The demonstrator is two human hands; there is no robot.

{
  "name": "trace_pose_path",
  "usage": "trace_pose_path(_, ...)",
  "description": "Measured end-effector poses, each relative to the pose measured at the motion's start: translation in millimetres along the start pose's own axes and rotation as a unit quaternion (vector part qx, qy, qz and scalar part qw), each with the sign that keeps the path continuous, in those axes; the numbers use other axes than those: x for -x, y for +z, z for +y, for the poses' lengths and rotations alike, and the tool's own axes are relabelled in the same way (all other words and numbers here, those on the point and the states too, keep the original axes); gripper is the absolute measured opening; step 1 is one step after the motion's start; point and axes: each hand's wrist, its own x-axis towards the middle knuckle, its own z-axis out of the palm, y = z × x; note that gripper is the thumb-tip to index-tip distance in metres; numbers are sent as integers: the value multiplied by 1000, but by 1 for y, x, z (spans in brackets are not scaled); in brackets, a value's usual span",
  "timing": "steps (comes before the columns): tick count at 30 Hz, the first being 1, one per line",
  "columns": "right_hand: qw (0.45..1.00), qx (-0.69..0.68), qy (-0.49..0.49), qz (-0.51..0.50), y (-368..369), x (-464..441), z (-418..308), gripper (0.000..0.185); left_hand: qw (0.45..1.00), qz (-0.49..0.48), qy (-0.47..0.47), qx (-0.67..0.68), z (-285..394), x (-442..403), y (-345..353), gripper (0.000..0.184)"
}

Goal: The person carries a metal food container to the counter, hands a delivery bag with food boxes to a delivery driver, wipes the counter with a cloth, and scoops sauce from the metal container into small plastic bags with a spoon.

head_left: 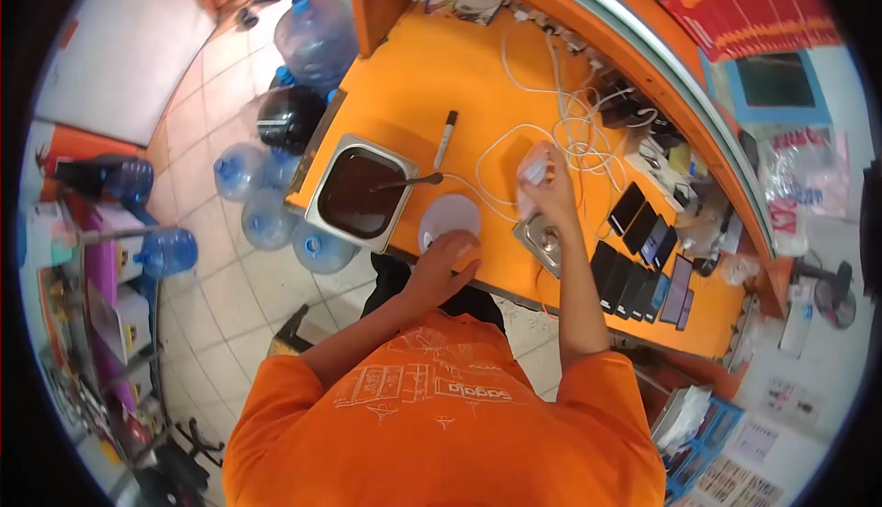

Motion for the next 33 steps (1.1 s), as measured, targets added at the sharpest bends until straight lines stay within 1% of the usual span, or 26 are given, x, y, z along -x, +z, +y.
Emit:
trace_pose_path(1,983,-169,58,-27,-1,13,-20,83,997,64,36,-23,3,-9,2,48)
trace_pose_path(2,976,-189,85,-62,-4,27,-49,85,997,56,55,-22,9,-19,-2,48)
trace_pose_path(3,967,-208,107,-95,-7,44,-71,87,998,40,50,-17,17,-31,-7,63)
trace_pose_path(4,975,-191,60,-95,-4,59,-75,90,999,27,43,-13,25,-42,-8,77)
trace_pose_path(5,980,-173,13,-98,-3,72,-76,93,998,23,64,-13,24,-51,-6,77)
trace_pose_path(6,982,-169,2,-84,-7,82,-80,93,995,-55,24,83,19,-57,-2,78)
trace_pose_path(7,992,-111,-9,-55,-11,90,-83,88,976,-132,-21,173,15,-62,1,79)
trace_pose_path(8,998,-55,-20,-29,-15,97,-83,84,976,-158,-28,145,12,-68,4,72)
trace_pose_path(9,997,-60,-33,-24,-18,105,-64,84,979,-154,-19,134,13,-72,5,72)
trace_pose_path(11,997,-33,16,64,-29,117,14,64,995,-75,0,64,16,-84,16,67)
trace_pose_path(12,995,86,30,45,-38,125,47,54,997,-74,26,-5,-12,-100,30,66)
trace_pose_path(13,978,202,50,26,-48,132,59,43,996,-84,38,-8,-4,-113,28,66)
trace_pose_path(15,977,188,86,51,-51,144,74,39,964,11,46,-263,12,-136,28,65)
trace_pose_path(16,976,173,118,61,-49,147,76,36,962,4,53,-268,13,-139,34,65)
trace_pose_path(18,979,173,89,54,-49,143,94,39,876,192,89,-434,15,-147,49,60)
trace_pose_path(19,981,180,59,40,-50,141,99,42,875,180,100,-438,22,-146,51,60)
trace_pose_path(20,981,171,71,53,-50,140,104,42,918,141,131,-346,30,-140,50,58)
trace_pose_path(21,978,193,53,60,-54,136,102,51,951,97,157,-249,37,-131,55,55)
trace_pose_path(22,974,215,34,64,-57,135,97,60,973,20,67,-221,40,-115,62,53)
trace_pose_path(23,974,208,45,72,-61,135,91,60,979,-53,-26,-193,39,-97,68,52)
trace_pose_path(25,974,228,0,13,-65,139,80,89,964,-145,-189,-116,36,-68,92,47)
trace_pose_path(26,974,224,12,20,-58,140,86,89,962,-158,-188,-121,15,-50,107,47)
trace_pose_path(28,952,301,-48,7,-43,140,101,109,961,-103,-241,87,-38,-24,139,51)
trace_pose_path(29,955,293,-45,3,-42,144,104,109,960,-103,-248,82,-26,-19,147,51)
trace_pose_path(31,948,310,-63,42,-42,135,109,112,864,16,-410,291,13,-24,160,57)
trace_pose_path(33,951,308,-27,-2,-56,124,91,114,824,28,-402,397,-2,-24,163,58)
